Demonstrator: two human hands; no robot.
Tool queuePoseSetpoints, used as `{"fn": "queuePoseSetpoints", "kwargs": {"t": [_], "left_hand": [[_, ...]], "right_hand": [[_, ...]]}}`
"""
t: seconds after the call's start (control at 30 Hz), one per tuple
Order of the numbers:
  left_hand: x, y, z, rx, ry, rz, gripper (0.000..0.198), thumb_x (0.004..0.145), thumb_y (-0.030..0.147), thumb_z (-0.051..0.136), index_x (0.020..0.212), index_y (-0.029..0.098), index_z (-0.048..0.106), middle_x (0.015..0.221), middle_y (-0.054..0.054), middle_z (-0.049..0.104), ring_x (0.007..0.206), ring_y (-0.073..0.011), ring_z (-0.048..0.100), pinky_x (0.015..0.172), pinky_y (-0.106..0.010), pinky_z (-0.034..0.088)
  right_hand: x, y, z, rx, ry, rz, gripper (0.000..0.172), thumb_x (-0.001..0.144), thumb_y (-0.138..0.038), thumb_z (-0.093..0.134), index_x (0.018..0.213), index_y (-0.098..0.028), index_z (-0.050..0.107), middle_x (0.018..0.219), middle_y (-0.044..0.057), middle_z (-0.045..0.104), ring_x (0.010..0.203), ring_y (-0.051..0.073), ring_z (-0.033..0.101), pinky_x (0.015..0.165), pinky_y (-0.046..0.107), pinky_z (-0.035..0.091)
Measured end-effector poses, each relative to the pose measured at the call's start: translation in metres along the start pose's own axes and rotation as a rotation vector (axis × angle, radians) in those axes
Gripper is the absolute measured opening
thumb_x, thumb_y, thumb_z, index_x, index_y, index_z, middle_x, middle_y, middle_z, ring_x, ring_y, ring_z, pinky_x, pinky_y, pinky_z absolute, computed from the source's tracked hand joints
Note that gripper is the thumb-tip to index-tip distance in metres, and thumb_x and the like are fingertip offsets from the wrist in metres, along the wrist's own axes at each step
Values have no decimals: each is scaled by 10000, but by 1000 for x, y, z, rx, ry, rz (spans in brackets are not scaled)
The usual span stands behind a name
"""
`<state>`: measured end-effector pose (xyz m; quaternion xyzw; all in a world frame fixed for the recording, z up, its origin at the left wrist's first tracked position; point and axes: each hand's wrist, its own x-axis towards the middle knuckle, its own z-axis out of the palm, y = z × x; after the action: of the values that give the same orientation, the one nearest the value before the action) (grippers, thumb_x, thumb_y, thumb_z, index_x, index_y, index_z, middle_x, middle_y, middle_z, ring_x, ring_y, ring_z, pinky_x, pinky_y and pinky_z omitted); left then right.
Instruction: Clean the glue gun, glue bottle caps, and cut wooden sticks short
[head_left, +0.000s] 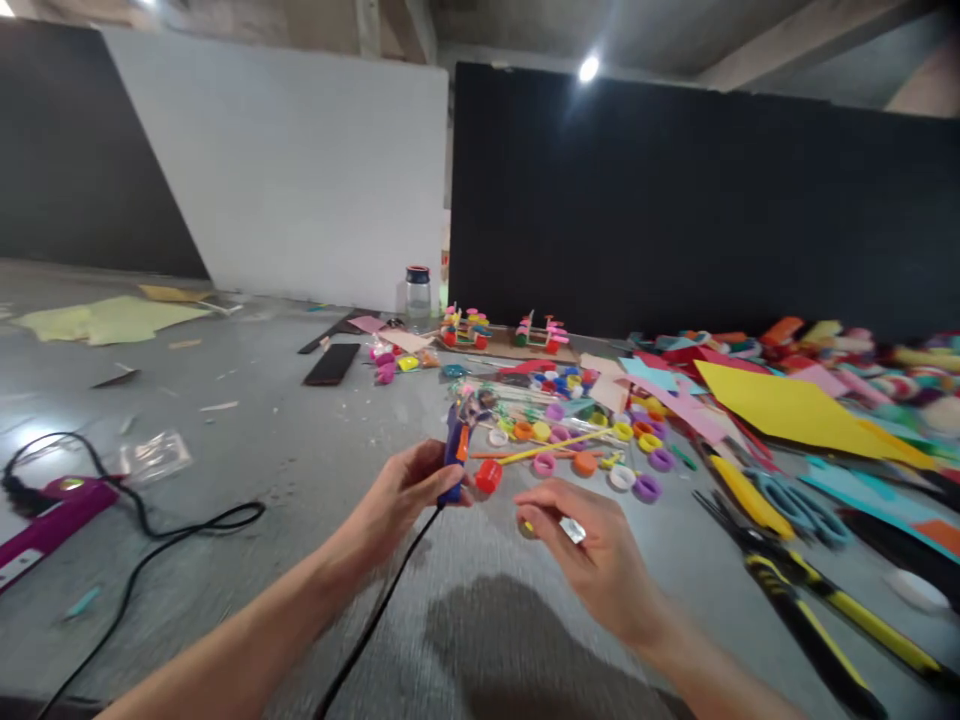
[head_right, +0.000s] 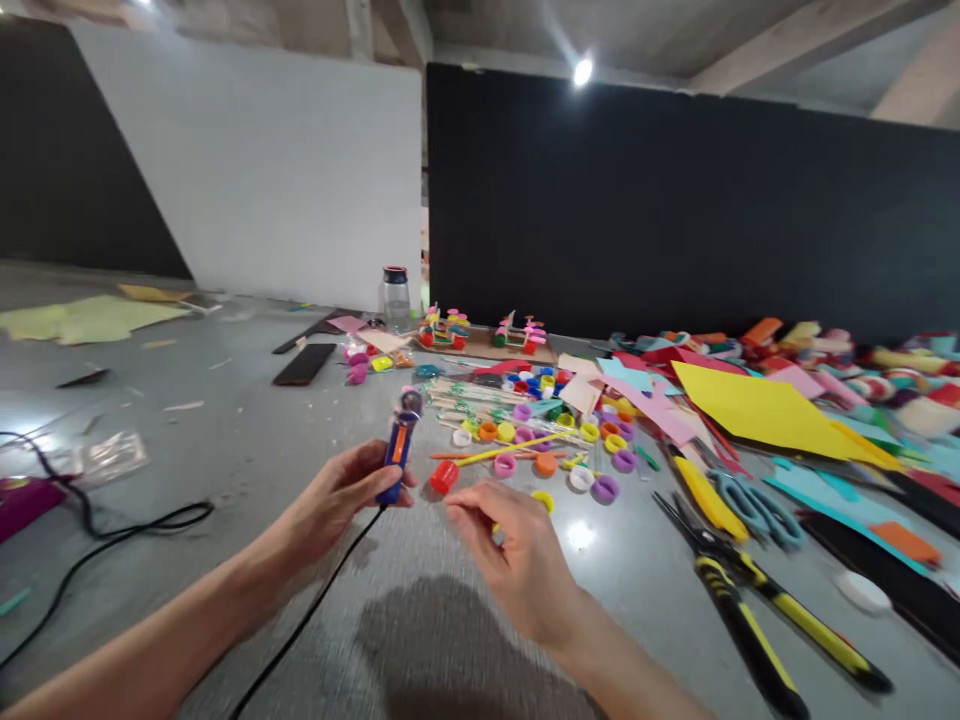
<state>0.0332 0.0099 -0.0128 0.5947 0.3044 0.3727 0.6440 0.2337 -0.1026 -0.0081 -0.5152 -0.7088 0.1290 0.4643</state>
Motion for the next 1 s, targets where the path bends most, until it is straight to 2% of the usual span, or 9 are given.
{"fn": "queuePoseSetpoints", "kwargs": {"t": [0.17, 0.3, 0.47, 0.73, 1.0], "left_hand": [[-3, -3, 0, 24, 8, -20, 313, 807, 408, 778, 911, 139, 657, 882, -79, 755, 782, -198, 707, 776, -329, 521], [-5, -2, 0, 57, -19, -7, 284, 848, 391, 746, 951, 139, 664, 888, -76, 754, 814, -186, 690, 777, -304, 490], [-7, -1, 2, 5, -63, -12, 274, 858, 384, 742, 974, 154, 651, 990, -81, 755, 857, -187, 700, 833, -335, 509], [-11, -3, 5, 55, -41, 15, 269, 856, 391, 740, 980, 168, 652, 910, -63, 765, 847, -190, 703, 783, -309, 504], [-12, -1, 10, 38, 1, -10, 296, 804, 405, 785, 944, 175, 660, 876, -49, 754, 825, -191, 707, 753, -311, 539]], "right_hand": [[-4, 12, 6, -59, -38, -63, 136, 999, -212, 551, 908, -230, 651, 735, -25, 641, 654, 125, 585, 626, 254, 425], [-8, 19, 6, -92, -72, -73, 128, 1004, -206, 536, 940, -227, 645, 755, -13, 646, 678, 137, 596, 631, 270, 423], [-12, 20, 6, -92, -108, -66, 112, 1004, -205, 539, 945, -228, 632, 778, -8, 646, 686, 136, 597, 627, 273, 435], [-12, 16, 5, 1, 47, -51, 81, 966, -179, 599, 933, -243, 636, 756, -20, 640, 662, 132, 597, 606, 270, 457], [-11, 13, 1, 41, 224, -54, 140, 943, -145, 627, 965, -276, 671, 819, -7, 652, 705, 134, 589, 557, 269, 420]]}}
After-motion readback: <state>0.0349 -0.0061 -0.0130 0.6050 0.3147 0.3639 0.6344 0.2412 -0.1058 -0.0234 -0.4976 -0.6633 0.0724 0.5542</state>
